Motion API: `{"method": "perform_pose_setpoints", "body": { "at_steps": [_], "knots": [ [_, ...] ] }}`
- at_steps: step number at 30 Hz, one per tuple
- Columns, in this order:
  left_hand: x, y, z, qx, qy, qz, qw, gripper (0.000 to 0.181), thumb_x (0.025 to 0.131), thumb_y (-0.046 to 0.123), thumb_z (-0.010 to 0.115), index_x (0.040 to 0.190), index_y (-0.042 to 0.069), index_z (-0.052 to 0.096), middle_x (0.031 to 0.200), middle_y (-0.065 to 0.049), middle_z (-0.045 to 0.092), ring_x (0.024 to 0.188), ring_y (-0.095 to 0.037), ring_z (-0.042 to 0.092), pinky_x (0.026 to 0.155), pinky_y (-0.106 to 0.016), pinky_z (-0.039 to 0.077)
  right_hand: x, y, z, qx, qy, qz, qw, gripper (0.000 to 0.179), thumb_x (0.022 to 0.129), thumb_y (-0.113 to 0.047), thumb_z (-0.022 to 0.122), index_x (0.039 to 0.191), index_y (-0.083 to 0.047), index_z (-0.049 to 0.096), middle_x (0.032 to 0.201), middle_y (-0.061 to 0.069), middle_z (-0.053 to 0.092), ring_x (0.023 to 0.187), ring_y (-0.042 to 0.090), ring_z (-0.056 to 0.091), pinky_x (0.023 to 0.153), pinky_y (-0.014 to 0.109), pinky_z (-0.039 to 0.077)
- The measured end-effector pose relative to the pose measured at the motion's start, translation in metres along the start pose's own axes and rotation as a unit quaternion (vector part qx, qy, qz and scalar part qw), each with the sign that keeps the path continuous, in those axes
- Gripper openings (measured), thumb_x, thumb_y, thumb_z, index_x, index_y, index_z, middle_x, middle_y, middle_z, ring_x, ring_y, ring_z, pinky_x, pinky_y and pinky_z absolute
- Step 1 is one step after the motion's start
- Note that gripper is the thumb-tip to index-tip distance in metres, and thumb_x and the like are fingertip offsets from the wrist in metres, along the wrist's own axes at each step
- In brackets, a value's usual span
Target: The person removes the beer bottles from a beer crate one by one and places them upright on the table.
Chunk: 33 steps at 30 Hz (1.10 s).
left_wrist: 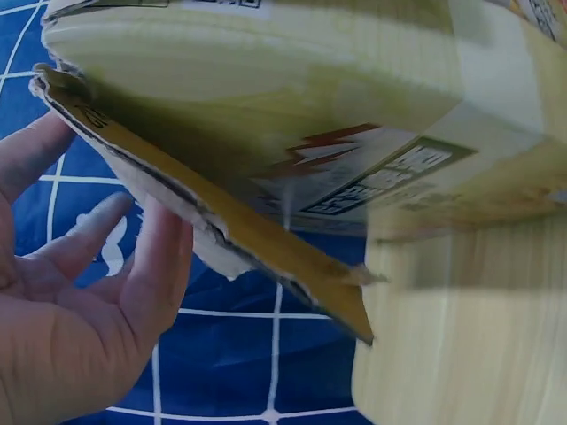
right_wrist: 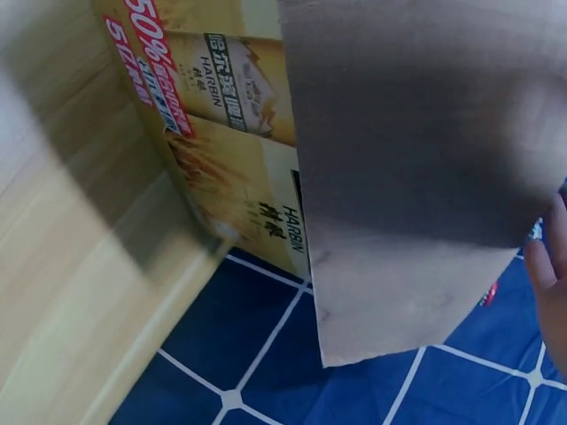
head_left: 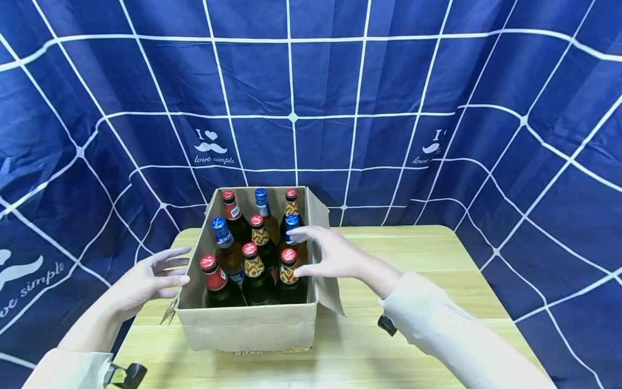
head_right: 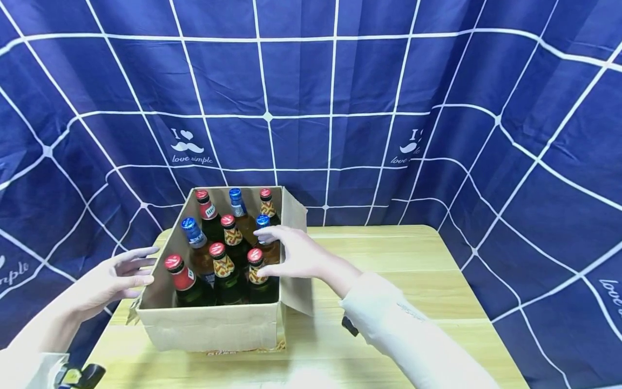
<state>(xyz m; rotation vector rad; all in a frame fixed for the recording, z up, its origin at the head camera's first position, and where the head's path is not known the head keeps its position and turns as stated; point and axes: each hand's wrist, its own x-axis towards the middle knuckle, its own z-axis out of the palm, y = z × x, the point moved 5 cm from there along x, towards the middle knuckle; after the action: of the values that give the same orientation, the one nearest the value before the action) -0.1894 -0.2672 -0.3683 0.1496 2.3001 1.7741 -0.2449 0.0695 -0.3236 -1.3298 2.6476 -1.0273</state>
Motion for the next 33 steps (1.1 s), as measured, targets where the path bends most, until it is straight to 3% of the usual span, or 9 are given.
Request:
{"method": "perform_pose_setpoints", "body": {
  "at_steps": [6, 13, 18, 24, 28, 31, 33],
  "knots": [
    [0.001, -0.010, 0.003, -0.049, -0.009, 0.000, 0.9987, 0.066, 0.092, 0.008, 0.061, 0.144, -0.008, 0.025, 0.138, -0.030, 0.035, 0.102, -0.009, 0.058, 0.078, -0.036, 0.052, 0.010, 0.001, 0.013, -0.040, -0.039, -0.002, 0.9984, 0.058, 0.074, -0.035, 0.082, 0.124, -0.011, 0.062, 0.119, 0.001, 0.063, 0.110, 0.014, 0.057, 0.094, 0.034, 0.041],
    [0.002, -0.019, 0.005, -0.122, -0.021, 0.022, 0.9921, 0.044, 0.093, 0.001, 0.056, 0.132, 0.019, 0.050, 0.122, -0.001, 0.050, 0.100, -0.014, 0.060, 0.073, -0.035, 0.052, 0.018, 0.003, 0.024, -0.096, -0.069, 0.004, 0.9930, 0.038, 0.075, -0.037, 0.080, 0.107, -0.019, 0.071, 0.108, -0.006, 0.068, 0.100, 0.009, 0.060, 0.086, 0.041, 0.031],
    [0.003, -0.021, 0.007, -0.149, -0.030, 0.037, 0.9877, 0.042, 0.093, -0.001, 0.054, 0.126, 0.025, 0.055, 0.121, 0.001, 0.052, 0.099, -0.016, 0.062, 0.072, -0.035, 0.053, 0.018, 0.005, 0.024, -0.079, -0.055, 0.009, 0.9953, 0.034, 0.074, -0.035, 0.081, 0.102, -0.018, 0.072, 0.104, -0.005, 0.069, 0.098, 0.009, 0.060, 0.087, 0.041, 0.030],
    [0.005, -0.020, 0.007, -0.166, -0.040, 0.040, 0.9846, 0.043, 0.093, -0.002, 0.053, 0.123, 0.028, 0.057, 0.120, 0.003, 0.055, 0.099, -0.016, 0.062, 0.072, -0.035, 0.053, 0.013, 0.008, 0.023, -0.045, -0.012, -0.014, 0.9988, 0.036, 0.075, -0.034, 0.080, 0.104, -0.014, 0.072, 0.106, -0.002, 0.069, 0.100, 0.011, 0.060, 0.089, 0.038, 0.032],
    [0.005, -0.021, 0.006, -0.175, -0.044, 0.045, 0.9826, 0.044, 0.094, -0.003, 0.052, 0.123, 0.028, 0.058, 0.121, 0.004, 0.055, 0.100, -0.015, 0.062, 0.074, -0.036, 0.053, 0.013, 0.007, 0.015, 0.016, 0.043, 0.005, 0.9989, 0.034, 0.077, -0.028, 0.080, 0.105, -0.010, 0.071, 0.102, -0.002, 0.069, 0.094, 0.010, 0.060, 0.087, 0.033, 0.043],
    [0.004, -0.021, 0.005, -0.179, -0.046, 0.047, 0.9816, 0.044, 0.094, -0.003, 0.051, 0.123, 0.028, 0.059, 0.121, 0.003, 0.054, 0.100, -0.015, 0.061, 0.076, -0.037, 0.052, 0.014, -0.001, 0.001, 0.095, 0.099, 0.018, 0.9904, 0.031, 0.077, -0.018, 0.080, 0.104, -0.006, 0.070, 0.096, 0.001, 0.068, 0.085, 0.011, 0.063, 0.077, 0.033, 0.051],
    [0.003, -0.022, 0.005, -0.179, -0.045, 0.043, 0.9819, 0.043, 0.094, -0.002, 0.052, 0.123, 0.029, 0.059, 0.121, 0.004, 0.055, 0.100, -0.015, 0.061, 0.077, -0.037, 0.052, 0.016, -0.012, -0.013, 0.128, 0.141, 0.006, 0.9817, 0.029, 0.077, -0.011, 0.080, 0.103, -0.003, 0.070, 0.094, 0.004, 0.067, 0.080, 0.013, 0.064, 0.072, 0.033, 0.053]
  ]
}}
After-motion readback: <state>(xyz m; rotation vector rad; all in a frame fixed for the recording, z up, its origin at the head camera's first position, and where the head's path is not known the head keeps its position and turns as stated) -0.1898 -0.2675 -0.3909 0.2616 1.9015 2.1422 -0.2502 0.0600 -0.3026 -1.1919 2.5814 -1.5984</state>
